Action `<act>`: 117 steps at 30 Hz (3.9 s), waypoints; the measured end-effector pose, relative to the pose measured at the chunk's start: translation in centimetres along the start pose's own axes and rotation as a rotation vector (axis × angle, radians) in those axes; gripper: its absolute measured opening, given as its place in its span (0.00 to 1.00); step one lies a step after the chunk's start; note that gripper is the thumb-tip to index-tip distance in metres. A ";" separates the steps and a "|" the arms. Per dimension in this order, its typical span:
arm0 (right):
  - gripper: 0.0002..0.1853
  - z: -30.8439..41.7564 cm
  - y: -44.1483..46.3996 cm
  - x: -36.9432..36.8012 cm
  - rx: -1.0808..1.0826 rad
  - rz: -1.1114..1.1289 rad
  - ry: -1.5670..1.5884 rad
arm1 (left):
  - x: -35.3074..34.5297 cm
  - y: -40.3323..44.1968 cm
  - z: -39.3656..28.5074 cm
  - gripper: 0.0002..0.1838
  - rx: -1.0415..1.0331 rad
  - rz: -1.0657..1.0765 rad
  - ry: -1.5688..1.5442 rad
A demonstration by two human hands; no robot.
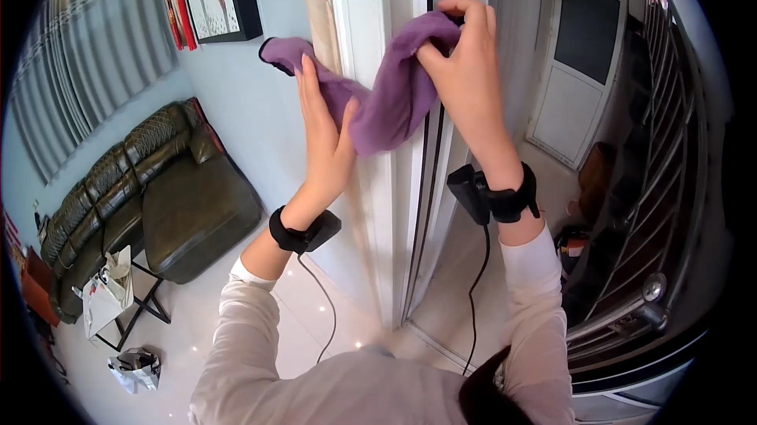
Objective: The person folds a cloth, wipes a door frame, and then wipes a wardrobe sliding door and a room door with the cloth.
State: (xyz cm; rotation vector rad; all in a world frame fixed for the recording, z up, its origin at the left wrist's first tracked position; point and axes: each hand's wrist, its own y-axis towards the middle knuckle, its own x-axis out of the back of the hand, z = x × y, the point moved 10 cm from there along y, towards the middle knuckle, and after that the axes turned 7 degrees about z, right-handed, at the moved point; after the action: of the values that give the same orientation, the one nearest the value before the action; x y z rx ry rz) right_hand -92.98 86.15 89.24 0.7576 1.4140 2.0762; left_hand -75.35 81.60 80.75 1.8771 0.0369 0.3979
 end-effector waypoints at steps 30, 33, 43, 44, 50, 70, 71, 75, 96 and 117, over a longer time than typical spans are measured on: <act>0.18 -6.4 -14.0 -3.9 -0.285 0.263 0.110 | -3.8 -11.8 3.7 0.41 0.222 0.096 0.128; 0.20 -5.1 -13.3 -2.1 -0.218 0.141 0.131 | -3.2 -11.5 3.0 0.38 0.216 0.095 0.165; 0.16 -1.1 -5.4 0.5 -0.042 -0.022 0.026 | -1.1 -10.0 2.8 0.15 0.146 -0.147 0.058; 0.15 -1.2 -4.7 0.7 -0.075 -0.033 0.048 | -1.0 -9.5 1.9 0.15 0.056 -0.145 0.096; 0.13 1.1 -1.0 0.5 0.072 -0.050 -0.093 | -0.8 -9.6 1.6 0.19 -0.225 -0.168 0.170; 0.20 -2.5 -5.1 -1.3 -0.044 -0.041 0.141 | -0.5 -13.3 4.9 0.25 -0.264 -0.225 0.038; 0.20 -2.8 -5.6 -1.4 -0.078 -0.043 0.172 | -0.6 -13.4 5.0 0.25 -0.268 -0.212 0.046; 0.21 -3.4 -7.3 -1.8 -0.130 -0.017 0.174 | -1.2 -14.8 5.3 0.30 -0.250 -0.213 0.075; 0.17 -5.0 -20.2 -0.2 -0.243 -0.024 -0.007 | -3.3 -19.5 7.3 0.47 0.099 0.134 0.104; 0.14 -0.8 -3.8 -0.8 -0.101 -0.056 -0.104 | -2.2 -12.0 4.6 0.39 0.084 -0.184 0.005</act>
State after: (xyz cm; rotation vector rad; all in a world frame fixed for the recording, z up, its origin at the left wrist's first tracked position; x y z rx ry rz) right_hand -92.58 86.30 85.34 0.7645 1.2510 2.0183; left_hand -74.07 80.98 67.75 1.9362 0.2310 0.2782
